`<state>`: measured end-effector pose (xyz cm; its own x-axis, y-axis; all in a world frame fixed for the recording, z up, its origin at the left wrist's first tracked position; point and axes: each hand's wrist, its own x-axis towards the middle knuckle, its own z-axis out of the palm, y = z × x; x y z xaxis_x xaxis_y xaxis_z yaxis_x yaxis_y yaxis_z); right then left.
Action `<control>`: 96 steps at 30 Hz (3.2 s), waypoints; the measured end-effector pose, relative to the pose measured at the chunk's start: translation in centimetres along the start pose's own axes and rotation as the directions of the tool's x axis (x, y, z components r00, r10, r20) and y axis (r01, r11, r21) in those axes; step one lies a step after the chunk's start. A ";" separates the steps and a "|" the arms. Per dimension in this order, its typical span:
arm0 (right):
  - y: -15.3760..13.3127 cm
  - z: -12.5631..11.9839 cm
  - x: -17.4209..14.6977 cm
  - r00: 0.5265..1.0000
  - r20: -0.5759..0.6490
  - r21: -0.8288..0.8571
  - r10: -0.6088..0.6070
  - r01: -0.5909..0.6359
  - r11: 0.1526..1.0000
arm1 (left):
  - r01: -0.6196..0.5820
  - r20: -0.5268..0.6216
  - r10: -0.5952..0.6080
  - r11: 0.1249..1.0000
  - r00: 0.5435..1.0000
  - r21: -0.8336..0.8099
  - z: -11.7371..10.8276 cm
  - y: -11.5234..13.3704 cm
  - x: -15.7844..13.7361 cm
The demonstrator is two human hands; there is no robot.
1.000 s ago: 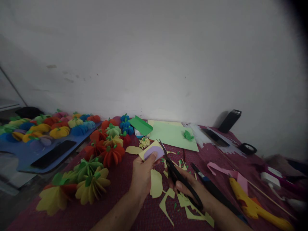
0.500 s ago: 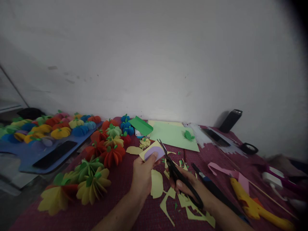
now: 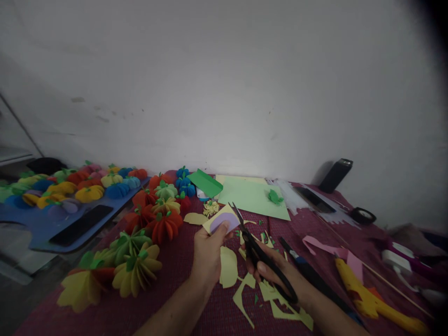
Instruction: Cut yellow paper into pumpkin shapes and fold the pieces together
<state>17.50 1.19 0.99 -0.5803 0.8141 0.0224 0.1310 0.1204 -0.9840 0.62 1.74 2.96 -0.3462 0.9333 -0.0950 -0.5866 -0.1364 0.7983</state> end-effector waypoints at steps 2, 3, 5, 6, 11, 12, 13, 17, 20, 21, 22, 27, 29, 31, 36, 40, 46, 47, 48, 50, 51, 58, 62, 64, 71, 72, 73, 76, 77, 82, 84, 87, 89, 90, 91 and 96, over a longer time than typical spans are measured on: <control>-0.2 0.0 0.0 1.000 0.001 -0.004 -0.003 0.003 1.000 | -0.007 0.009 0.007 1.000 1.000 0.004 0.0 0.0 0.0; -0.3 0.0 0.0 1.000 0.001 -0.008 -0.007 0.007 1.000 | -0.011 0.012 0.011 1.000 1.000 0.009 -0.1 -0.1 0.0; -0.4 0.0 0.0 1.000 0.008 -0.021 -0.019 0.019 1.000 | -0.018 0.012 0.017 1.000 1.000 0.016 -0.1 -0.1 0.1; -0.5 0.0 0.0 1.000 0.014 -0.026 -0.026 0.027 0.999 | -0.021 0.010 0.021 1.000 1.000 0.018 -0.2 -0.2 0.1; -0.4 0.1 0.1 0.999 0.029 -0.007 -0.016 0.016 1.000 | -0.031 0.018 0.031 0.999 0.999 0.019 -0.2 -0.2 0.1; -0.4 0.2 0.1 1.000 0.028 -0.004 -0.011 0.011 1.000 | -0.029 0.017 0.029 0.999 0.999 0.020 -0.1 -0.2 0.1; -0.3 0.2 0.1 1.000 0.029 -0.002 -0.010 0.010 1.000 | -0.025 0.013 0.025 0.999 1.000 0.020 -0.1 -0.1 0.1; -0.3 0.2 0.0 1.000 0.030 0.009 0.002 -0.002 1.000 | -0.016 0.005 0.016 1.000 1.000 0.013 -0.1 -0.1 0.0; -0.3 0.2 -0.1 1.000 0.001 0.024 0.009 -0.009 1.000 | -0.026 0.010 0.026 0.999 1.000 0.019 -0.2 0.0 0.0; -0.3 0.2 -0.1 1.000 -0.003 0.028 0.007 -0.007 1.000 | -0.026 0.006 0.026 0.999 1.000 0.025 -0.2 0.0 0.0; -0.3 0.2 -0.1 1.000 0.001 0.030 0.003 -0.003 1.000 | -0.023 0.000 0.023 0.999 1.000 0.029 -0.1 0.0 0.0; -0.2 0.1 0.0 1.000 0.025 0.052 0.014 -0.015 0.999 | -0.012 0.009 0.012 1.000 1.000 0.027 0.0 0.1 0.0; -0.2 0.2 0.1 1.000 0.025 0.063 0.017 -0.018 0.998 | -0.016 0.009 0.015 1.000 1.000 0.027 -0.1 0.0 -0.1; -0.3 0.2 0.1 0.999 0.031 0.062 0.009 -0.011 0.998 | -0.019 0.008 0.018 0.999 1.000 0.030 -0.1 0.0 -0.1; -0.4 0.1 0.1 0.999 0.028 0.020 -0.020 0.019 1.000 | -0.024 0.017 0.023 0.999 1.000 0.025 -0.1 0.0 -0.1; -0.6 0.0 0.1 1.000 0.029 0.033 -0.005 0.004 0.999 | -0.027 0.008 0.026 0.999 1.000 0.032 -0.1 0.2 0.0; -0.5 -0.3 0.1 1.000 0.024 0.028 -0.006 0.006 1.000 | -0.031 0.010 0.031 0.999 0.999 0.040 -0.3 0.1 0.0; -0.5 -0.3 0.2 1.000 0.020 0.018 -0.006 0.006 1.000 | -0.030 0.010 0.029 0.999 1.000 0.038 -0.3 0.1 0.0; -0.5 -0.4 0.2 1.000 0.019 0.006 -0.007 0.007 1.000 | -0.026 0.011 0.025 0.999 1.000 0.035 -0.3 0.1 0.0; -0.5 -0.6 0.2 0.999 0.027 -0.015 -0.021 0.022 1.000 | -0.020 0.010 0.020 0.999 1.000 0.028 -0.3 0.1 0.1; -0.5 -0.6 0.3 0.999 0.034 -0.021 -0.030 0.031 0.999 | -0.019 0.012 0.019 1.000 1.000 0.025 -0.3 0.1 0.1; -0.5 -0.9 0.5 0.998 0.058 -0.048 -0.024 0.027 0.999 | -0.016 0.024 0.015 1.000 1.000 0.024 -0.4 0.3 0.0; -0.9 -1.3 0.5 0.998 0.056 -0.108 -0.025 0.031 0.994 | -0.010 0.043 0.009 1.000 0.999 0.022 -0.4 0.5 0.0; -1.3 -1.7 0.4 0.996 0.083 -0.136 -0.021 0.033 0.990 | -0.001 0.056 -0.001 1.000 0.998 0.031 -0.4 0.6 0.0; -2.4 -3.1 -0.4 0.988 0.153 -0.219 0.018 0.017 0.975 | 0.032 0.084 -0.039 0.996 0.996 0.083 -0.5 0.9 0.1; -2.5 -3.1 -0.5 0.988 0.149 -0.224 0.024 0.010 0.975 | 0.038 0.086 -0.045 0.995 0.995 0.087 -0.5 0.8 0.1; -2.6 -3.1 -0.6 0.989 0.147 -0.226 0.025 0.009 0.974 | 0.046 0.088 -0.054 0.995 0.995 0.091 -0.5 0.8 0.1; -2.8 -3.0 -0.9 0.988 0.152 -0.220 0.009 0.025 0.975 | 0.069 0.112 -0.081 0.992 0.990 0.107 -0.6 0.6 0.0; -2.8 -3.0 -1.0 0.987 0.162 -0.212 0.008 0.027 0.977 | 0.073 0.119 -0.086 0.991 0.989 0.108 -0.5 0.5 0.0; -2.8 -2.9 -1.0 0.976 0.217 -0.124 0.003 0.025 0.992 | 0.108 0.116 -0.124 0.985 0.985 0.138 -0.2 0.5 -0.4; -2.7 -2.9 -0.9 0.976 0.219 -0.111 -0.002 0.027 0.993 | 0.121 0.127 -0.141 0.981 0.982 0.152 -0.1 0.4 -0.6; -2.4 -2.9 -0.7 0.978 0.210 -0.093 0.008 0.012 0.996 | 0.123 0.152 -0.150 0.978 0.977 0.171 -0.1 0.3 -0.7; -2.3 -2.9 -0.6 0.978 0.208 -0.076 0.015 0.001 0.997 | 0.112 0.158 -0.141 0.977 0.977 0.180 -0.2 0.1 -0.6; -2.2 -2.8 -0.6 0.978 0.207 -0.072 0.013 0.002 0.997 | 0.107 0.159 -0.136 0.978 0.978 0.179 -0.2 0.0 -0.6; -2.2 -2.8 -0.6 0.979 0.204 -0.070 0.008 0.007 0.998 | 0.104 0.162 -0.132 0.979 0.978 0.175 -0.2 0.0 -0.6; -2.3 -2.9 -0.6 0.981 0.194 -0.112 -0.028 0.050 0.992 | 0.135 0.157 -0.161 0.978 0.974 0.160 -0.2 -0.1 -0.6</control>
<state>19.86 2.05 3.77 -0.7287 0.6846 0.0149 0.1910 0.2240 -0.9557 0.72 1.09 2.78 -0.1280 0.9836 -0.1272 -0.5031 0.0461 0.8630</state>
